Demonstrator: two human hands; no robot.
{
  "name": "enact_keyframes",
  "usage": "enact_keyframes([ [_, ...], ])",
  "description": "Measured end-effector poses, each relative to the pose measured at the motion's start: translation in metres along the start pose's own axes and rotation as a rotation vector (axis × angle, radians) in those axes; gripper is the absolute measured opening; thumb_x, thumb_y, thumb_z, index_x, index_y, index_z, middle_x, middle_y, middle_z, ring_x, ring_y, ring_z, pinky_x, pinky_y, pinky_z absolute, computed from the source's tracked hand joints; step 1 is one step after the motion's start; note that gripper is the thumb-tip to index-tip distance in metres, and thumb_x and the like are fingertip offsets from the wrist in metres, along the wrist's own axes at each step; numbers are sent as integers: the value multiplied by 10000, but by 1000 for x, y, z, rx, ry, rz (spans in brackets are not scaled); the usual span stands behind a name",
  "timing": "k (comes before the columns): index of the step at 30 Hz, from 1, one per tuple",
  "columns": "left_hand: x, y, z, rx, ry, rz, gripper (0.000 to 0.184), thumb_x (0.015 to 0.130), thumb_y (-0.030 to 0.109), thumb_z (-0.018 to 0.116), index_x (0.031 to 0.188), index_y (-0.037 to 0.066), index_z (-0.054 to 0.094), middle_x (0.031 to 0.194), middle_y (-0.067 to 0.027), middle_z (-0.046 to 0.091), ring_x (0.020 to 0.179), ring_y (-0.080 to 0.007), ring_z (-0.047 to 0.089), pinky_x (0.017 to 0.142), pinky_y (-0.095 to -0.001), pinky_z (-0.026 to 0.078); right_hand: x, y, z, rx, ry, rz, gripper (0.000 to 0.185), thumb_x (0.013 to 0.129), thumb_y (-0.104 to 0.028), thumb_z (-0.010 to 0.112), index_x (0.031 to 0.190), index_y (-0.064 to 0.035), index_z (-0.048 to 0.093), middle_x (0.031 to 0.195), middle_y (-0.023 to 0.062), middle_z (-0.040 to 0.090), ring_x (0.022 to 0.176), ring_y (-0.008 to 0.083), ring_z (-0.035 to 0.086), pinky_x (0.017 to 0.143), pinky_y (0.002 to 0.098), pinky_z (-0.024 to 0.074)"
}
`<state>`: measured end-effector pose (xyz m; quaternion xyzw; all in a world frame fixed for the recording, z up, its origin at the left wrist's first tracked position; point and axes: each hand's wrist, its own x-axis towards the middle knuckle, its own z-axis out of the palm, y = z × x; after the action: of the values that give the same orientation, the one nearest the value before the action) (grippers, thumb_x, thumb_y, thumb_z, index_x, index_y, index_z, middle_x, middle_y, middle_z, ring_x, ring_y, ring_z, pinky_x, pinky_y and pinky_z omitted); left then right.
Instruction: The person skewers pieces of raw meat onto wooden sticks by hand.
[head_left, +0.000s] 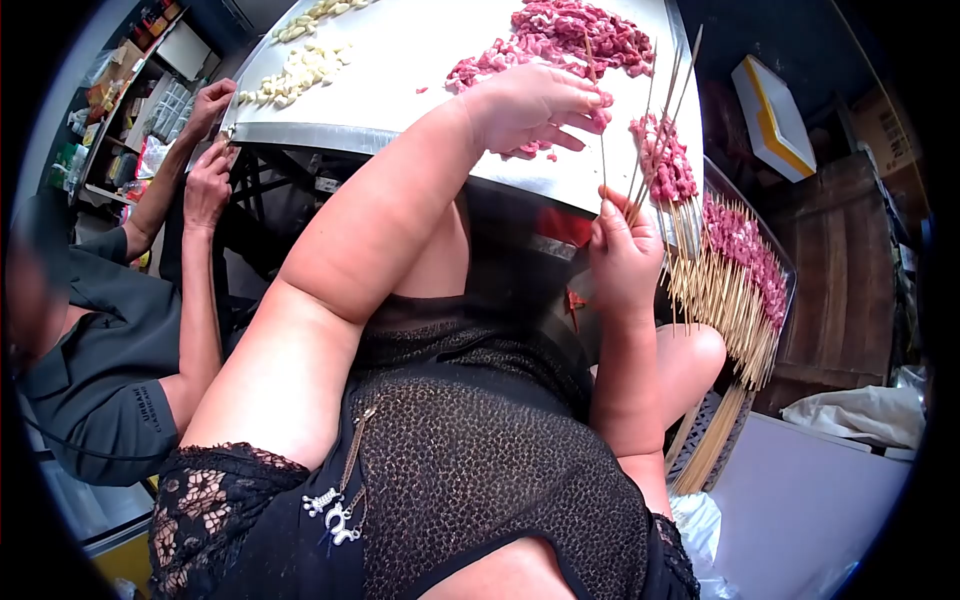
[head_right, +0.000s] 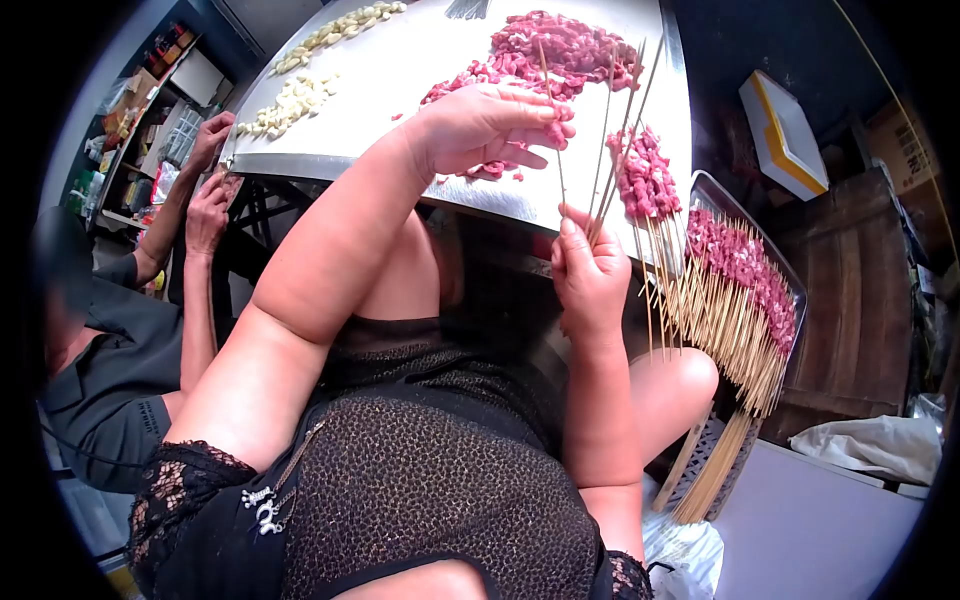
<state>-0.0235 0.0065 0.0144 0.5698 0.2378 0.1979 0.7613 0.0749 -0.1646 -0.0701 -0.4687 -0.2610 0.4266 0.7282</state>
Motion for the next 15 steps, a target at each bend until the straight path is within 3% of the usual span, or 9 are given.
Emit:
enact_keyframes([
  [1,-3,0,-3,121,-51,8,345,889,195,563,1151,-26,521,1023,-144,627,874,-211,643,766,-299,531,0,-3,-1,-22,15,-21,195,903,-81,531,1071,10,570,616,-31,480,464,18,368,412,148,283],
  [3,5,-3,-27,206,88,87,380,875,191,596,1178,-26,519,1003,-119,630,778,-152,638,724,-254,525,-3,-7,-4,-26,21,-29,193,902,-78,533,1070,10,568,613,-33,474,465,16,364,410,151,277],
  [5,12,-4,-51,321,369,270,362,871,159,597,1174,-26,525,945,-108,642,778,-133,633,705,-243,527,-5,-9,-6,-22,28,-83,191,901,-69,531,1070,12,568,613,-33,474,468,15,366,412,149,274],
  [7,14,-2,-72,299,443,331,339,869,132,593,1164,-26,533,899,-99,648,761,-123,632,685,-232,527,-6,-8,-9,-15,30,-72,188,899,-60,530,1068,14,568,615,-33,476,468,17,368,414,148,270],
  [11,10,-3,-78,545,518,278,199,860,115,584,1020,6,631,802,-58,660,665,-98,612,617,-225,505,-5,-2,-14,-32,27,-16,191,901,-63,528,1072,13,567,622,-29,485,465,17,367,413,146,269],
  [13,15,-8,-85,624,551,359,180,844,178,612,930,32,671,735,-50,658,631,-102,603,600,-243,498,-4,1,-15,-26,19,-8,197,902,-69,529,1078,12,565,622,-28,489,464,16,370,410,148,269],
  [15,12,-3,-87,1000,556,248,206,814,232,643,890,45,684,678,-62,647,618,-118,609,598,-273,497,-5,1,-14,-37,24,9,199,902,-71,530,1080,12,564,622,-27,490,464,17,372,409,149,268],
])
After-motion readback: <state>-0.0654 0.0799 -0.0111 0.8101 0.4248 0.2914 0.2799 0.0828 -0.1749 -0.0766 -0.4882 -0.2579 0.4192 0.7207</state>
